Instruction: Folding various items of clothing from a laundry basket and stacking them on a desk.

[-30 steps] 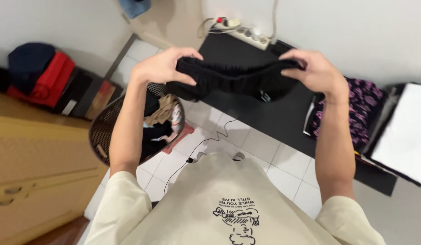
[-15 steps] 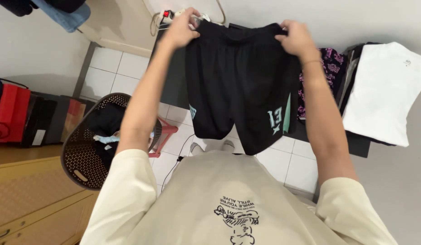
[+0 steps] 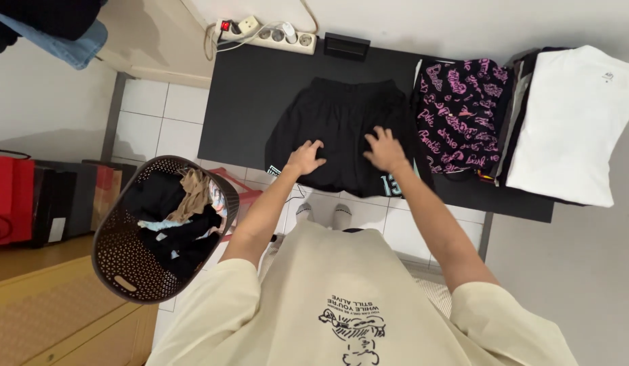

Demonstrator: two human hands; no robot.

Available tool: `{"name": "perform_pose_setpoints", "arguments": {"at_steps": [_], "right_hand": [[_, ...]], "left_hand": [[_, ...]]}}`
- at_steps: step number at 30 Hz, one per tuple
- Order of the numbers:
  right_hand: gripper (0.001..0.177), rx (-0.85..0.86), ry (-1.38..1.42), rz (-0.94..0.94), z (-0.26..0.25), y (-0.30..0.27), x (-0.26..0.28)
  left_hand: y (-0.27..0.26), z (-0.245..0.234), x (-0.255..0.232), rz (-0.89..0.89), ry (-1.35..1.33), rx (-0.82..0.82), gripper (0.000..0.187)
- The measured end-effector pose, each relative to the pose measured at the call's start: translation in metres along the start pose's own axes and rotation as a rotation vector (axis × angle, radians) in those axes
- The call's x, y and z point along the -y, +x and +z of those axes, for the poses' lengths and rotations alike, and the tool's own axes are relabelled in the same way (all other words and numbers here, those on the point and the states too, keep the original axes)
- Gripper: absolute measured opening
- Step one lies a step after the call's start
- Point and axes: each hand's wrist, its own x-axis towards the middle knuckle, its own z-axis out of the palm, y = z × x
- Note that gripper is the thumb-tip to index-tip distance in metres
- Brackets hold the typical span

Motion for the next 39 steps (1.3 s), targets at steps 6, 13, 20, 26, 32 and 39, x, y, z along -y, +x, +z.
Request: {"name": "perform_pose_setpoints", "arguments": {"at_steps": [6, 13, 20, 26, 32, 39], "right_hand": [[0.067, -0.057, 0.102, -0.115, 0.031, -0.043, 0.048], [0.046, 0.155, 0.643, -0.142, 0.036, -0.044, 0.068], [0.021, -0.267, 0.531, 0.014, 0.040, 0.025, 0.020], [0.041, -0.355, 0.427, -0.015, 0.065, 0.080, 0.004], [0.034, 0.289, 0.946, 0.321, 0.062, 0.080, 0.021], [0.016, 0.568, 1.154, 0.036, -0.044, 0.032, 0.070]], "left_hand": [[-0.026, -0.022, 0.029, -0.241, 0.159, 0.089, 0.037], [0.005, -0.012, 0.019, -0.376, -0.169, -0.056, 0.040], [0.076, 0.026, -0.031, -0.538, -0.537, -0.201, 0.050], [0.075, 0.020, -0.060, -0.787, -0.496, -0.058, 0.051], [0.050, 0.037, -0.049, -0.789, -0.704, -0.018, 0.055], [0.009, -0.001, -0.030, -0.450, -0.914, 0.181, 0.049]]}}
